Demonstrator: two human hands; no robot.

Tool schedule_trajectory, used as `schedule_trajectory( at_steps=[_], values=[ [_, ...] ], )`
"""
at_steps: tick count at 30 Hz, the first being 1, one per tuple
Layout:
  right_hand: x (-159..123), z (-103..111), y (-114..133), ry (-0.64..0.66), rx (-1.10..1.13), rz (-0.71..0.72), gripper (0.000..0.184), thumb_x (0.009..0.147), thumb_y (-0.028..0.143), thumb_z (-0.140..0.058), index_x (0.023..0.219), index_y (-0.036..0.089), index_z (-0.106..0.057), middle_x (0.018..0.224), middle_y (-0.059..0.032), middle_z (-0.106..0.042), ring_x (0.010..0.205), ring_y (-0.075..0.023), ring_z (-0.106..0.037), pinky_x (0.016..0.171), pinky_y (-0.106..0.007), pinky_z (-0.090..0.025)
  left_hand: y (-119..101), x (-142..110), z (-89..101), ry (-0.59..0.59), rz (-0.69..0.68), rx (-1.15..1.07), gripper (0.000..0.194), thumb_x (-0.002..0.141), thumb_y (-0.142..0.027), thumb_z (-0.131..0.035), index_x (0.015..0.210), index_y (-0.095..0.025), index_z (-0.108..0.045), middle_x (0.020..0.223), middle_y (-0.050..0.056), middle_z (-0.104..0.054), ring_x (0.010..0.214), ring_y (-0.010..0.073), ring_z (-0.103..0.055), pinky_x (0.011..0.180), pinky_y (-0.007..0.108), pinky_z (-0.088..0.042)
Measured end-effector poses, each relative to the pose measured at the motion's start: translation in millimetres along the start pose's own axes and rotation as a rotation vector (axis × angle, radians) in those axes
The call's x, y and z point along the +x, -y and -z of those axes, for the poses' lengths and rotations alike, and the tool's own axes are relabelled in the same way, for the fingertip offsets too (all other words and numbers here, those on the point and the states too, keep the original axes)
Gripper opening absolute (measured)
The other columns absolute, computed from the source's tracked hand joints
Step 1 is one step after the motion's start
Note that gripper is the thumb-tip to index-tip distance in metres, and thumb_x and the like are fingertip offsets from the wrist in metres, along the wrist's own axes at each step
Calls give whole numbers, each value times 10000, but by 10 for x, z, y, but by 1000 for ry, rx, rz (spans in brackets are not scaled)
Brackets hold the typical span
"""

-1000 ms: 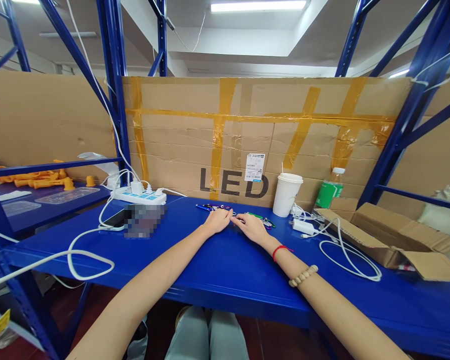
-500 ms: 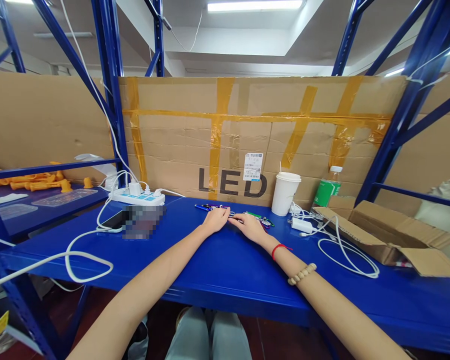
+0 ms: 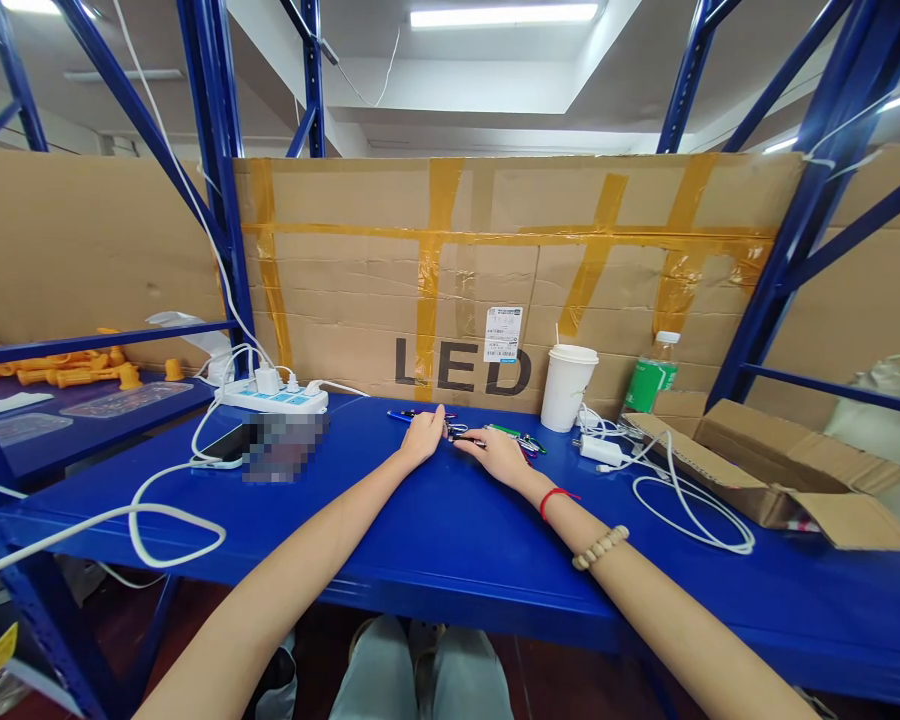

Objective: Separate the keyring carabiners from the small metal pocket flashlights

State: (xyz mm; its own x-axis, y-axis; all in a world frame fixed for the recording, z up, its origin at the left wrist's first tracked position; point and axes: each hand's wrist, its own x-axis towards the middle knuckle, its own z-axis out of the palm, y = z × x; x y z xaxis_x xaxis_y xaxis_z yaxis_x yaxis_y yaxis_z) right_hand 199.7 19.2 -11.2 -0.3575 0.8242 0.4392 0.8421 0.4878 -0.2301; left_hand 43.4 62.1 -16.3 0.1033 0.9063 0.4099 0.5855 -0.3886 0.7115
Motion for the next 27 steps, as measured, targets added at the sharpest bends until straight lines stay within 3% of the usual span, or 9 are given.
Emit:
schedule_trajectory(
  at_steps=[19, 27],
  values=[
    [-9, 26, 22, 15, -16, 3, 345, 869, 456, -371, 980, 258, -631, 980, -5, -665, 897, -186, -591, 730, -264, -416, -46, -23, 19, 112, 61, 83, 615, 861, -467, -114, 521, -179, -537, 495, 28, -564, 603, 177, -570, 652, 278, -393],
    [-28, 51, 60, 19, -29, 2, 397, 852, 527, -343, 942, 276, -637, 911, 6, -674, 835, -175, -598, 640, -243, -396, -49, -30, 14, 131, 34, 51, 597, 863, -470, -141, 551, -173, -554, 465, 14, -561, 560, 157, -566, 651, 267, -407]
  ],
)
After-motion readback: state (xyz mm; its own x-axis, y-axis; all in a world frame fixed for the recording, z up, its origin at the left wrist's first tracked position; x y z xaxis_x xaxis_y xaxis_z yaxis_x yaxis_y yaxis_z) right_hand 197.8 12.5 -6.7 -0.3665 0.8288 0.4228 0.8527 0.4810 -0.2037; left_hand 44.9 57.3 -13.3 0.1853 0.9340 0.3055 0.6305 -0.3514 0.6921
